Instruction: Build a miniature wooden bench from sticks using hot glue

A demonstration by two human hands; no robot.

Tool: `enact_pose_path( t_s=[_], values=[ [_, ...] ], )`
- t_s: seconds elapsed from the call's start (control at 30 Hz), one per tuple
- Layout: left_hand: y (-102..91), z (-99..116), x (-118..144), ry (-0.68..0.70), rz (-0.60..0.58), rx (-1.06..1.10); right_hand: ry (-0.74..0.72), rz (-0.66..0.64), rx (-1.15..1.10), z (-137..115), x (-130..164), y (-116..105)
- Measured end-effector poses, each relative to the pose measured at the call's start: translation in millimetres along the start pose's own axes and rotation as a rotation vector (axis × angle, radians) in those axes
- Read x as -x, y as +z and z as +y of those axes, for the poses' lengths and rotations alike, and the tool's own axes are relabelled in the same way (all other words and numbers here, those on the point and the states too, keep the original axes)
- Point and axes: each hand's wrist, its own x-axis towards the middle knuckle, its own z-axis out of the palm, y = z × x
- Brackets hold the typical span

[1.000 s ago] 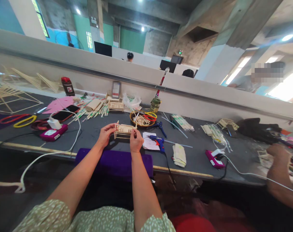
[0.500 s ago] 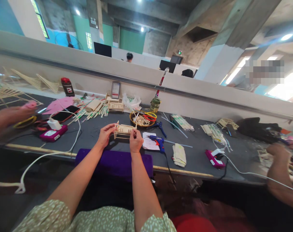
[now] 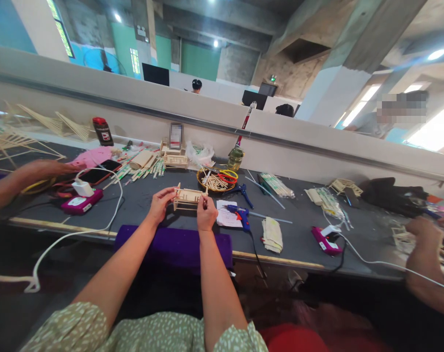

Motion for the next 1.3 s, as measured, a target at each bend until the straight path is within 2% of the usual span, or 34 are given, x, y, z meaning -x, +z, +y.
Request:
enact_pose_path(
  t_s=[0.53, 0.77, 0.97, 1.17, 1.3],
  values=[
    [0.0, 0.3, 0.7, 0.003, -0.006, 0.001, -0.015, -0.018, 0.008, -0.3, 0.8, 0.6],
    [0.6, 1.4, 1.1, -0.001, -0.006, 0.001, -0.074, -0.042, 0.017, -5.1, 3.5, -1.0],
    [0.8, 0.4, -0.4, 0.001, 0.009, 0.0, -0.192, -0.197, -0.016, -22.8, 16.4, 18.3],
    [0.2, 0.4, -0.4, 0.0, -0.004, -0.006, -0.151, -0.26, -0.09, -36.0, 20.3, 40.3],
    [0.1, 0.2, 0.3, -0.003, -0.008, 0.0, -0.099, -0.237, -0.042, -39.5, 21.3, 46.4]
  ],
)
